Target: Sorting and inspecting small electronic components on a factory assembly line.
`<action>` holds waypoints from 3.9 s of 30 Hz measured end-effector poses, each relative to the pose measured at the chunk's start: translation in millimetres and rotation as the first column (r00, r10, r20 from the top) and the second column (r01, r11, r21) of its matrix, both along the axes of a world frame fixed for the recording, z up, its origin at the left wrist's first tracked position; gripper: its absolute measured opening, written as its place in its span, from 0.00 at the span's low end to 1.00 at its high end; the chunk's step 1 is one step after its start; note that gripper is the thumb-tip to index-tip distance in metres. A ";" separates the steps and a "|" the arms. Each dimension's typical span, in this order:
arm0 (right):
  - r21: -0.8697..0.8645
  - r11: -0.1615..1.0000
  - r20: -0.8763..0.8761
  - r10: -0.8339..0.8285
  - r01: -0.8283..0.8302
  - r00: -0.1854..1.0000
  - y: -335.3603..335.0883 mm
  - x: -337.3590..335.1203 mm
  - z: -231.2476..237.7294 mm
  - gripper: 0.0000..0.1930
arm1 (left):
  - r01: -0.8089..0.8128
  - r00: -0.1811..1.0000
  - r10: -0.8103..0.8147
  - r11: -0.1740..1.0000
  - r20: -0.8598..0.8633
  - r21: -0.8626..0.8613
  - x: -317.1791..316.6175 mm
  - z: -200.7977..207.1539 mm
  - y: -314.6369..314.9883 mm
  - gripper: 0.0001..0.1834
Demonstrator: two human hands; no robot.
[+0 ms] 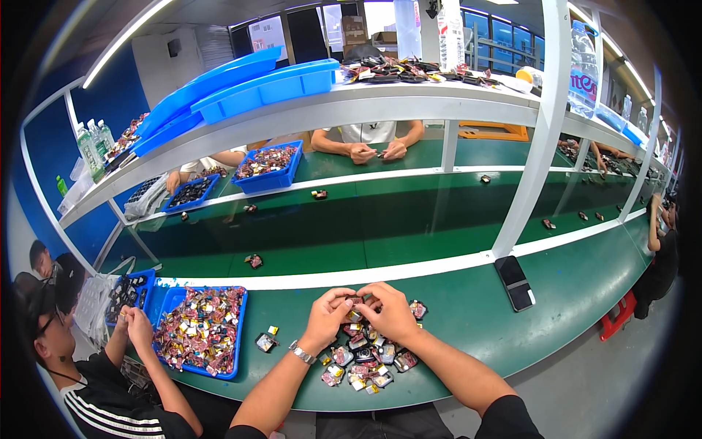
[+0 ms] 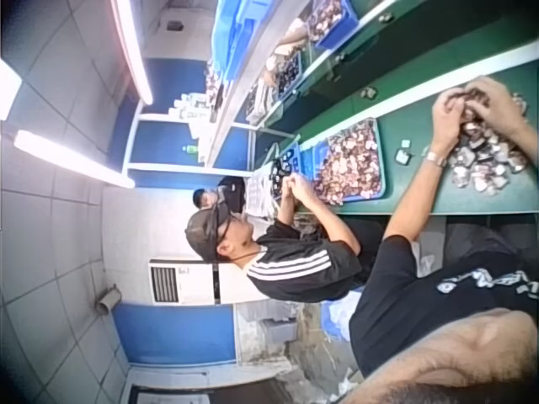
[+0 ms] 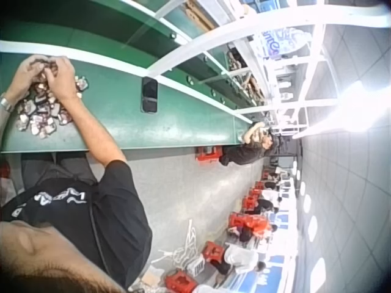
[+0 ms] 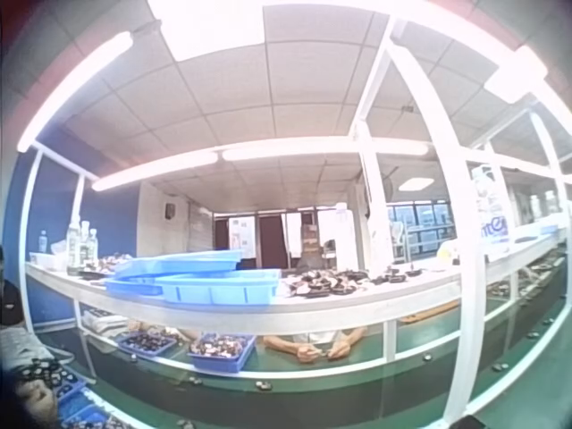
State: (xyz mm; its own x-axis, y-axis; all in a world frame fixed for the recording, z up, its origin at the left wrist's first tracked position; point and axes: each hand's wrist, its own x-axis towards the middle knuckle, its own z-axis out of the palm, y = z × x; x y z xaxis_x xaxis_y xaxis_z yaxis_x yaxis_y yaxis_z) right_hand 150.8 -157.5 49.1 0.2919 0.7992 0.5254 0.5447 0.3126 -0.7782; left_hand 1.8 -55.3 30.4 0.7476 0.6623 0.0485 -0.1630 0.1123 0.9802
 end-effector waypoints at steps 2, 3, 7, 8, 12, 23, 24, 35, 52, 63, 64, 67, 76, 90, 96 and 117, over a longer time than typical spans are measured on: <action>-0.046 0.999 -0.078 -0.005 0.002 0.997 -0.1 -0.6 2.2 0.11 | -0.016 1.000 0.016 1.000 -0.002 0.024 1.5 -2.0 -0.4 0.12; -0.046 0.999 -0.078 -0.004 0.001 0.997 0.0 -1.2 2.6 0.11 | -0.032 0.999 0.032 0.998 -0.004 0.048 2.1 -2.4 -0.9 0.12; -0.023 0.998 0.012 -0.062 0.062 0.998 1.3 -2.6 1.0 0.11 | -0.039 0.999 0.038 0.996 0.007 0.082 3.5 -1.7 -2.3 0.11; -0.008 0.998 0.021 -0.070 0.070 0.997 1.7 -3.0 0.6 0.11 | -0.040 0.999 0.038 0.994 0.015 0.099 3.7 -3.3 -1.8 0.11; -0.040 0.995 -0.004 -0.095 0.094 0.996 2.2 -5.1 1.9 0.11 | -0.042 0.999 0.042 0.981 0.006 0.190 3.4 -10.4 1.9 0.12; 0.015 0.997 0.045 -0.072 0.071 0.996 -1.7 -1.6 4.6 0.10 | -0.013 0.998 0.001 0.983 0.067 0.184 5.9 -13.7 1.1 0.13; 0.017 0.998 0.044 -0.069 0.068 0.997 -0.5 -2.3 3.9 0.10 | -0.009 0.998 -0.001 0.986 0.059 0.167 4.9 -13.0 1.8 0.13; -0.060 0.991 -0.119 -0.125 0.119 0.985 25.7 25.0 -10.5 0.11 | -0.160 0.984 0.138 0.964 0.117 0.212 7.5 -6.4 -4.2 0.20; -0.240 0.959 0.297 -0.074 0.149 0.952 184.5 -4.7 -7.0 0.23 | -0.636 0.722 0.559 0.307 0.407 0.708 -15.2 22.5 4.0 0.04; -0.281 0.926 0.346 -0.149 0.253 0.927 249.7 -87.7 -27.3 0.23 | -0.702 0.672 0.584 0.305 0.455 0.643 -21.0 28.3 13.3 0.03; -0.275 0.924 0.280 -0.185 0.264 0.942 244.3 -76.5 -28.7 0.22 | -0.686 0.684 0.585 0.312 0.437 0.657 -20.5 28.5 13.4 0.03; -0.226 0.973 0.068 -0.029 0.044 0.997 208.2 -33.3 -21.3 0.27 | -0.699 0.657 0.627 0.300 0.418 0.649 -20.7 26.5 18.4 0.03; -0.256 0.937 0.284 0.306 -0.236 0.909 21.9 28.5 30.6 0.33 | 0.052 0.990 -0.047 0.998 -0.130 0.028 -22.6 7.8 33.7 0.24; -0.049 0.978 0.485 0.200 -0.202 0.851 -8.6 23.3 8.2 0.13 | 0.163 0.985 -0.169 0.973 -0.022 -0.165 -10.8 8.8 7.3 0.19; -0.071 0.985 0.453 0.172 -0.157 0.875 -2.1 18.8 4.2 0.11 | 0.200 0.978 -0.200 0.980 -0.060 -0.005 -3.5 3.6 0.9 0.18; -0.096 0.988 0.338 0.150 -0.125 0.929 -4.6 17.0 1.9 0.05 | 0.259 0.966 -0.256 0.962 0.045 -0.092 -10.2 6.2 7.7 0.19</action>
